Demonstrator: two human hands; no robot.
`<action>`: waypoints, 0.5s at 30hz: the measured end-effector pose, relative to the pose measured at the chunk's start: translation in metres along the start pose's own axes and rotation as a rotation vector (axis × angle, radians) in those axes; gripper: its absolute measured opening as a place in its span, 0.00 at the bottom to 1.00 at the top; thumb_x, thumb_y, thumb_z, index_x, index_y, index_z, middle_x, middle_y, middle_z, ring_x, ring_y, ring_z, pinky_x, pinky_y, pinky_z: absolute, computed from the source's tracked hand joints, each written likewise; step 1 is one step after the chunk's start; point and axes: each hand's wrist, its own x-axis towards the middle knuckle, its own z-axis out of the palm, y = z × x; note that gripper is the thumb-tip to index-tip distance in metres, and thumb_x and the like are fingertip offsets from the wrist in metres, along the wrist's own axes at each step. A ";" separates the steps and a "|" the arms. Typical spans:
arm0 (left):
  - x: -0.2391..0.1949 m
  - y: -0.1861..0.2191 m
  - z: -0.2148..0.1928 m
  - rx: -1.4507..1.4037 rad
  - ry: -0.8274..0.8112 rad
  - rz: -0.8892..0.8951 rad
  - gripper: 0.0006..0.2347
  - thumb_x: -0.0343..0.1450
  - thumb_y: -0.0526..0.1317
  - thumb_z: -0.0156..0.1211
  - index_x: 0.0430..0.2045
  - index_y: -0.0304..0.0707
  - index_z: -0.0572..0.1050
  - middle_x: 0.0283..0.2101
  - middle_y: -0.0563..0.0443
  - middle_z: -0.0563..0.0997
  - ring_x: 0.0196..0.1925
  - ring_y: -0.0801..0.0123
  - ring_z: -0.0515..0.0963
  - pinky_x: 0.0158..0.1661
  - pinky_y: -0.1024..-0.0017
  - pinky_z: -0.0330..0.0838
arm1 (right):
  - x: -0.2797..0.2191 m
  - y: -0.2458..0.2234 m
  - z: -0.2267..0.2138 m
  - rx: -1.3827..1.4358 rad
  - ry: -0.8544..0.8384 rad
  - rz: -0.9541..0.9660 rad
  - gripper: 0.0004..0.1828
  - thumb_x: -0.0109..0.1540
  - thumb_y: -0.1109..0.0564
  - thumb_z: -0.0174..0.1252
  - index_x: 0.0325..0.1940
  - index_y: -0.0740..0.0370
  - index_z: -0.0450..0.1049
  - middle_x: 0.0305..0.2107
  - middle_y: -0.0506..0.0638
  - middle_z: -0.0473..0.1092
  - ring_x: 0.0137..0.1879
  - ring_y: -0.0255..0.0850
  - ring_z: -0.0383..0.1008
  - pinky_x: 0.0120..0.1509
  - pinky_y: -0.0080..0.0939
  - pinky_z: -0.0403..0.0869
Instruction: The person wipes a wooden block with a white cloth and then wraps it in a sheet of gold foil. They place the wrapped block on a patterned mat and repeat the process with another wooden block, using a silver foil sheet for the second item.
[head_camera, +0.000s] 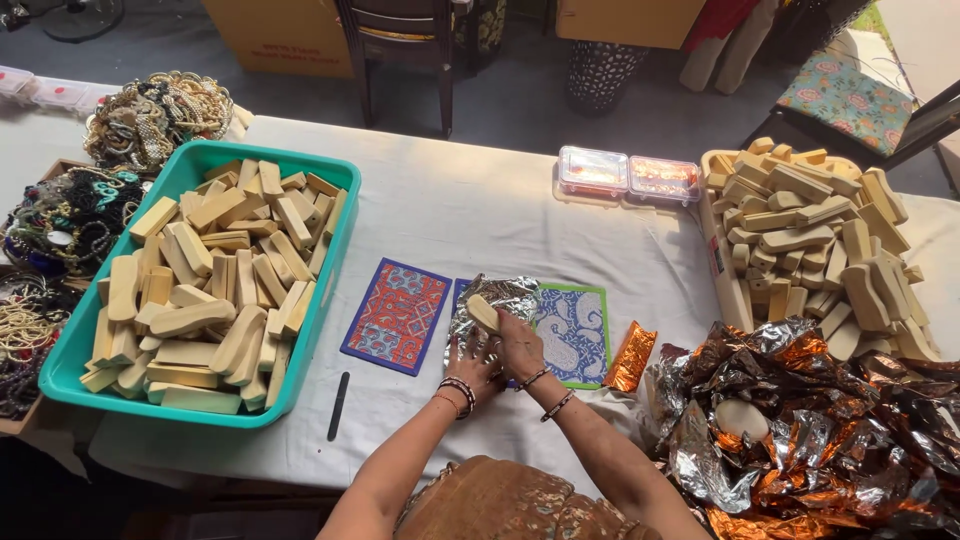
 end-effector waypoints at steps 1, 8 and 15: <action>-0.007 0.002 0.000 0.001 0.001 0.001 0.29 0.74 0.62 0.42 0.73 0.64 0.54 0.78 0.51 0.44 0.79 0.42 0.32 0.69 0.28 0.24 | -0.002 0.011 0.005 -0.001 0.001 0.001 0.28 0.58 0.55 0.61 0.62 0.59 0.67 0.45 0.59 0.75 0.49 0.59 0.76 0.50 0.58 0.74; -0.022 -0.010 -0.010 -0.229 0.262 -0.034 0.23 0.71 0.58 0.50 0.63 0.61 0.65 0.74 0.47 0.56 0.76 0.46 0.49 0.66 0.38 0.41 | -0.007 0.036 0.013 -0.271 -0.068 0.216 0.30 0.58 0.55 0.62 0.63 0.59 0.65 0.44 0.56 0.73 0.51 0.54 0.76 0.47 0.57 0.77; 0.084 -0.080 -0.019 -0.578 0.818 -0.214 0.20 0.66 0.41 0.67 0.52 0.38 0.74 0.53 0.40 0.81 0.57 0.47 0.77 0.59 0.55 0.69 | -0.012 0.044 0.027 -0.379 -0.050 0.126 0.25 0.63 0.59 0.54 0.65 0.62 0.63 0.43 0.57 0.71 0.49 0.54 0.75 0.42 0.53 0.78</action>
